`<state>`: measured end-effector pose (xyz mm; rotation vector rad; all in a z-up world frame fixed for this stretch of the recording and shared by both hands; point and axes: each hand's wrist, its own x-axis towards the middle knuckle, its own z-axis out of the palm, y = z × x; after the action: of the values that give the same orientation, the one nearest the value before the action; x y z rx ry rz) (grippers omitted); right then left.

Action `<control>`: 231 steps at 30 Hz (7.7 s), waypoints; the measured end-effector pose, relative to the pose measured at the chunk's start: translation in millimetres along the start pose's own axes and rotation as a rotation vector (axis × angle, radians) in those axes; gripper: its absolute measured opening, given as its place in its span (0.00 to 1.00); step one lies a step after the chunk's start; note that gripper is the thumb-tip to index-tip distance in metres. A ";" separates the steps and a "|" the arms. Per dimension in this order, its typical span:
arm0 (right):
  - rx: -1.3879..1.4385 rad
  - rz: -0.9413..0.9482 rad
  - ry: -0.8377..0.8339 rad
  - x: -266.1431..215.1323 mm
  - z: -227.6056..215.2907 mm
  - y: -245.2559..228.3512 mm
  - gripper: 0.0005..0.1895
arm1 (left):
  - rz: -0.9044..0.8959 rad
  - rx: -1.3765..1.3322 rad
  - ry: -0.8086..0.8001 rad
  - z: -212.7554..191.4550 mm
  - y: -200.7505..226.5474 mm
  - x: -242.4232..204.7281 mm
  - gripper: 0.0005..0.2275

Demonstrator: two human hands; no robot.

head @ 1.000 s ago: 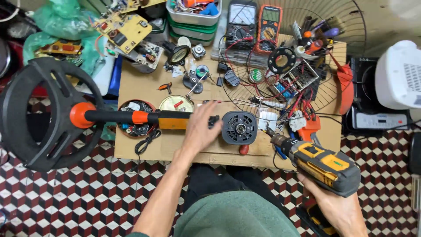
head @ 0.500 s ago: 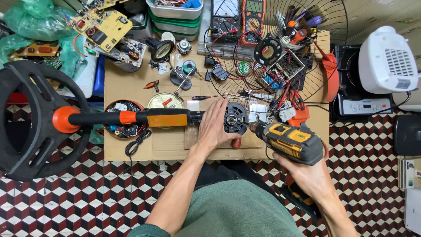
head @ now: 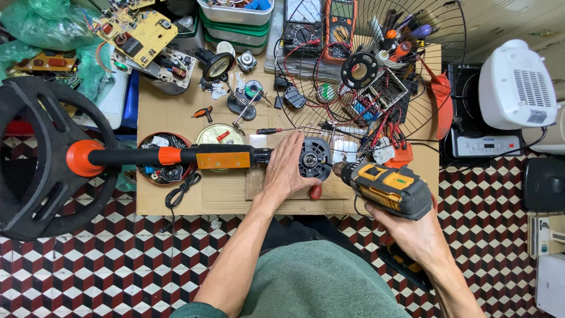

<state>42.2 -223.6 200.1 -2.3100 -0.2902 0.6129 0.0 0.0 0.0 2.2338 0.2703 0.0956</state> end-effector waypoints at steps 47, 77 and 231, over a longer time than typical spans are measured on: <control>-0.412 -0.023 -0.221 40.3 -22.7 -55.9 0.22 | -0.030 -0.017 -0.010 10.8 -6.2 3.3 0.62; -0.638 -0.073 -0.358 53.9 -18.1 -90.5 0.24 | 0.129 -0.053 0.252 27.0 12.3 4.2 0.16; -0.585 0.222 -0.237 -0.5 10.4 -89.5 0.26 | 0.051 -0.121 0.493 32.8 16.5 -40.0 0.10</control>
<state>33.7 -153.4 256.0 -2.8558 -0.3626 1.0261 -31.0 -44.1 -6.7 2.0694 0.4586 0.6761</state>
